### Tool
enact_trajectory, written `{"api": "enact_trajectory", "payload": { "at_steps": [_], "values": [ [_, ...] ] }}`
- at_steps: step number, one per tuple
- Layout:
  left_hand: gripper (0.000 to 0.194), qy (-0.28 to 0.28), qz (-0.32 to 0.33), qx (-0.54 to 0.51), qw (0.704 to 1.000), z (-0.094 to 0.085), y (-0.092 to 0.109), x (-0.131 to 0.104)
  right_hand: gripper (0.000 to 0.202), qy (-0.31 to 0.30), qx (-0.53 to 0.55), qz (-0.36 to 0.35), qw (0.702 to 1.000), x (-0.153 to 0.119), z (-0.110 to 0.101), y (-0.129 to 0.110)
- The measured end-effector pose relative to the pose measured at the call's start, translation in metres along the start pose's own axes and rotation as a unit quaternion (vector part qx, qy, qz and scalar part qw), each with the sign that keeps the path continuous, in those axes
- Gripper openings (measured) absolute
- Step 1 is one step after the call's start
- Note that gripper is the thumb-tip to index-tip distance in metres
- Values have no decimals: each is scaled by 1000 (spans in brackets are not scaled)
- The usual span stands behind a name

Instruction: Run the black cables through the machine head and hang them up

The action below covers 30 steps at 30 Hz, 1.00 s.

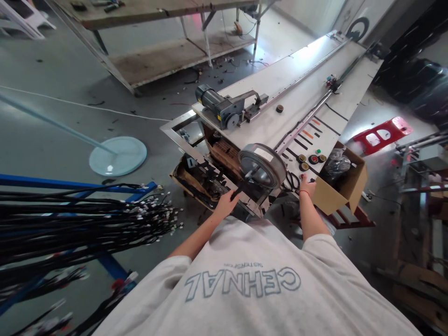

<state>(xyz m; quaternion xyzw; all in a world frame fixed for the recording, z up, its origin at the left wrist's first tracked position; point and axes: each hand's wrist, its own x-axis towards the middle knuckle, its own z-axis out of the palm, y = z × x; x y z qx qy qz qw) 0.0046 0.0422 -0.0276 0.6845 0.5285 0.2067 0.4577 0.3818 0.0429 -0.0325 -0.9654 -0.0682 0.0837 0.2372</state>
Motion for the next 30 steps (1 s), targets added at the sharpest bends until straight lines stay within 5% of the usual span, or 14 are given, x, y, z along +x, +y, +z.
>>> {"api": "enact_trajectory", "payload": {
  "at_steps": [6, 13, 30],
  "values": [
    [31, 3, -1, 27, 1000, 3, -1, 5, 68, 7, -7, 2, 1000, -2, 1, -1],
    [33, -65, -11, 63, 996, 5, -20, -3, 67, 12, -8, 5, 1000, -4, 0, -4],
    [39, -43, -9, 34, 998, 5, -27, -8, 70, -6, 16, 13, 1000, -3, -4, -4]
  ]
}}
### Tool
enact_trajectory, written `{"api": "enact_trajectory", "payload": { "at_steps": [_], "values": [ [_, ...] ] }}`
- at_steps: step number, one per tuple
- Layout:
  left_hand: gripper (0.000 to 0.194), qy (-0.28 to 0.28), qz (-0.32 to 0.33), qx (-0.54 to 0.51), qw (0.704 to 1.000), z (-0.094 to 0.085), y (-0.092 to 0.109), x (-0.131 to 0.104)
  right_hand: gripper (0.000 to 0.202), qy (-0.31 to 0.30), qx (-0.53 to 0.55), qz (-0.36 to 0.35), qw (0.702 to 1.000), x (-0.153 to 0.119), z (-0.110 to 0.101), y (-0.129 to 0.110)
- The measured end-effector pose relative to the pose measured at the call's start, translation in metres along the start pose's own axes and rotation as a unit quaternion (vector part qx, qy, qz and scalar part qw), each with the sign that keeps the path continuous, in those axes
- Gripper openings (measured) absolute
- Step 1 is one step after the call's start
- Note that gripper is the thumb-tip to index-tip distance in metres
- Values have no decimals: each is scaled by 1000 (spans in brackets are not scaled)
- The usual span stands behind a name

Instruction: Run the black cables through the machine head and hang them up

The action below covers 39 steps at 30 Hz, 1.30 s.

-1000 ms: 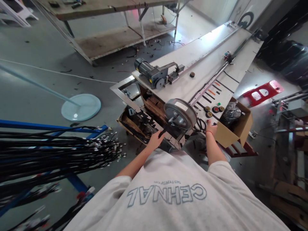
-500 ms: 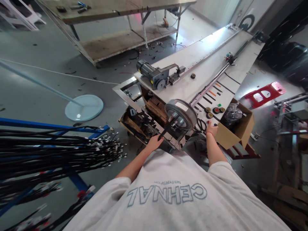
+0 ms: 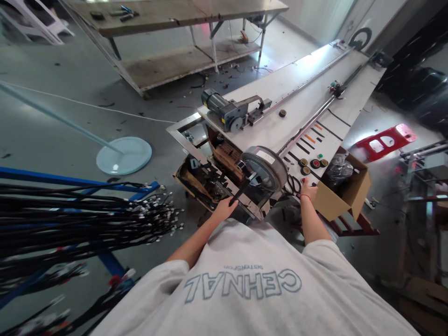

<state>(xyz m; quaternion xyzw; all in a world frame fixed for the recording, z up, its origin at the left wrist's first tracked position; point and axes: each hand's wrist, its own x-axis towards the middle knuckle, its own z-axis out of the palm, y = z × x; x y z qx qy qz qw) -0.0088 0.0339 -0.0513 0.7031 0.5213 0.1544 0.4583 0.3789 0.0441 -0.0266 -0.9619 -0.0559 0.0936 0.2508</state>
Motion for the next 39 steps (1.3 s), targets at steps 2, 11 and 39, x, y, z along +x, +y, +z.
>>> {"api": "enact_trajectory", "payload": {
  "at_steps": [2, 11, 39],
  "values": [
    [38, 0, -3, -7, 1000, 0, 1, 0, 69, -7, -1, -2, 1000, 1, -1, 2],
    [36, -23, -63, -73, 995, 14, -4, 1, 58, 12, -27, -52, 998, 12, 7, 16],
    [40, 27, -24, -37, 999, -21, 20, -36, 76, 5, 9, -23, 1000, 6, 7, 9]
  ]
}}
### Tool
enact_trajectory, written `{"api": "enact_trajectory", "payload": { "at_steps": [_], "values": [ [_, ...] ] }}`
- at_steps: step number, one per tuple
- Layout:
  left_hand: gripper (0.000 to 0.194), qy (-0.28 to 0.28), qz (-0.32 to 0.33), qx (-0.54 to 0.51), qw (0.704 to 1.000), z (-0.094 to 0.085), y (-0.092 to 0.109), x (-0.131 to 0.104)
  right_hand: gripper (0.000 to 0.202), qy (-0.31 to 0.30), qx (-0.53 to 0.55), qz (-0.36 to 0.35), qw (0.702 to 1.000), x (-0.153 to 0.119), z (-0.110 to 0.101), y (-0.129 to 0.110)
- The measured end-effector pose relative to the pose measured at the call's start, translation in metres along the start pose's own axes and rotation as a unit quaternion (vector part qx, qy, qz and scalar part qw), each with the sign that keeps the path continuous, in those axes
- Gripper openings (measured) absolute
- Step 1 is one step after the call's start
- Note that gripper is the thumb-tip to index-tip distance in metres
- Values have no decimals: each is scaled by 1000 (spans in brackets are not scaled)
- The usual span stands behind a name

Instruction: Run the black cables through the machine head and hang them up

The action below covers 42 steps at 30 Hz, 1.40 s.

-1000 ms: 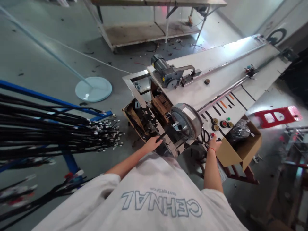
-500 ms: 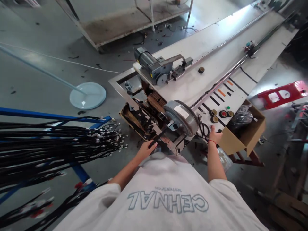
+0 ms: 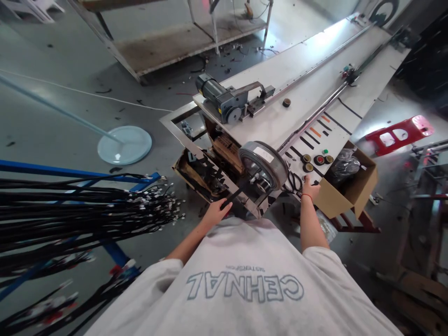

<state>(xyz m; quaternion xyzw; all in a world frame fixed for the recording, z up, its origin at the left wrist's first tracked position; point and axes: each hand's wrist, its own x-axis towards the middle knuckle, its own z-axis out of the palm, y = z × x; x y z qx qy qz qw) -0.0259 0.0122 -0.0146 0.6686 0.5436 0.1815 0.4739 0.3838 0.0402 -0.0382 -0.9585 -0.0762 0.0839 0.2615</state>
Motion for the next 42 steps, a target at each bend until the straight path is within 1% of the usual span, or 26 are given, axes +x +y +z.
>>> {"api": "enact_trajectory", "payload": {
  "at_steps": [3, 8, 12, 15, 20, 25, 29, 35, 39, 42],
  "values": [
    [39, 6, -4, -15, 1000, 1, 1, -1, 75, 2, 3, 12, 1000, -2, -2, -3],
    [39, -17, -1, 2, 1000, 2, -1, -2, 75, -3, 1, 19, 1000, -1, -3, -6],
    [39, -7, -5, 6, 1000, 2, -1, 1, 72, 1, -3, 13, 1000, 0, -2, -6],
    [39, 4, 4, 6, 1000, 1, 4, 9, 73, 4, 1, 12, 1000, 0, -1, -6],
    [34, 17, 30, 43, 998, 3, 21, 32, 75, 4, 4, 8, 1000, 0, -2, -5],
    [29, 43, 12, 77, 996, 9, 36, 50, 75, -3, 1, 2, 1000, 1, -3, -5],
    [28, 55, -1, 105, 993, 13, 40, 55, 75, 2, 0, 8, 1000, 3, -2, -5],
    [31, 54, -4, 118, 992, 16, 30, 53, 75, -5, -13, 9, 1000, 3, -1, -6],
    [35, 56, -11, 142, 988, 14, 17, 47, 73, -3, -14, 2, 1000, 1, -3, -8],
    [35, 50, -29, 156, 986, 10, 4, 37, 72, -2, -11, 3, 1000, 0, -4, -9]
  ]
}}
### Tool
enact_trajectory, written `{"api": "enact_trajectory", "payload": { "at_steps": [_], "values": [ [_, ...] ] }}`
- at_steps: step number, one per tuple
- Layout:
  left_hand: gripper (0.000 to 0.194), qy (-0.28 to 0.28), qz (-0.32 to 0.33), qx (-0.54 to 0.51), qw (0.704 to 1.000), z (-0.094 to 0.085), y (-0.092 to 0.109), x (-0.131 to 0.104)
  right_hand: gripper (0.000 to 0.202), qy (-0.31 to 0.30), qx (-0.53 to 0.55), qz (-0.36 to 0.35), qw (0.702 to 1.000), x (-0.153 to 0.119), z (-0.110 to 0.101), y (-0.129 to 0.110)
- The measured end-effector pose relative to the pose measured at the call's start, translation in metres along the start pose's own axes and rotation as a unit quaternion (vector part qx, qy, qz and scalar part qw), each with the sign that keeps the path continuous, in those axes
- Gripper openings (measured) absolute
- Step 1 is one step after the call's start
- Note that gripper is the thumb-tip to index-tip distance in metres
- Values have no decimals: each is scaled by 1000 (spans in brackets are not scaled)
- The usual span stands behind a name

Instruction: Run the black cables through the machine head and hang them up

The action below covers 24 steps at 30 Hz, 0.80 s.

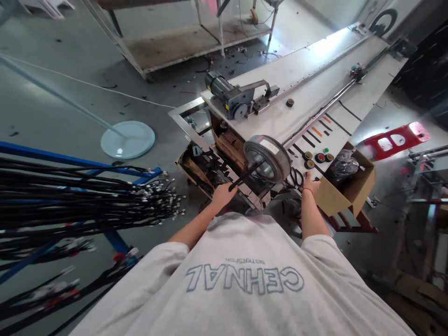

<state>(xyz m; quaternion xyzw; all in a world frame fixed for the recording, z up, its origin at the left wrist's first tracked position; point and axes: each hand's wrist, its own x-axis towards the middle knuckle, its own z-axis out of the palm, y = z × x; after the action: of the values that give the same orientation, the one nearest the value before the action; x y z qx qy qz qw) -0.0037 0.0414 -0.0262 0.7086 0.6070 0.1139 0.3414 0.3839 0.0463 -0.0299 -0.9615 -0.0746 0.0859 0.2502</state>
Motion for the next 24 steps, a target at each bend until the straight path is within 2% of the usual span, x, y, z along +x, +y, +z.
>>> {"api": "enact_trajectory", "payload": {
  "at_steps": [5, 8, 12, 15, 19, 21, 24],
  "values": [
    [34, -3, -33, 8, 999, -8, -31, -26, 71, 3, 11, -7, 1000, -1, -1, -1],
    [35, 11, -52, 4, 999, -12, -42, -40, 71, 4, 9, -6, 1000, -1, -1, 0],
    [36, 22, -28, -5, 999, -14, -33, -44, 71, 4, -3, -12, 1000, -1, -1, -1],
    [36, 24, 1, -23, 999, -14, -16, -36, 71, 2, -4, -13, 1000, -2, -2, -2],
    [36, 27, 7, -31, 999, -12, -1, -22, 72, 0, -1, -8, 1000, -3, -2, -4],
    [34, 17, 16, -30, 999, -10, -1, -18, 72, 0, 0, -6, 1000, -3, -2, -4],
    [24, -47, 25, -22, 998, -7, -14, -16, 72, -2, -8, -5, 1000, -3, -2, -4]
  ]
}}
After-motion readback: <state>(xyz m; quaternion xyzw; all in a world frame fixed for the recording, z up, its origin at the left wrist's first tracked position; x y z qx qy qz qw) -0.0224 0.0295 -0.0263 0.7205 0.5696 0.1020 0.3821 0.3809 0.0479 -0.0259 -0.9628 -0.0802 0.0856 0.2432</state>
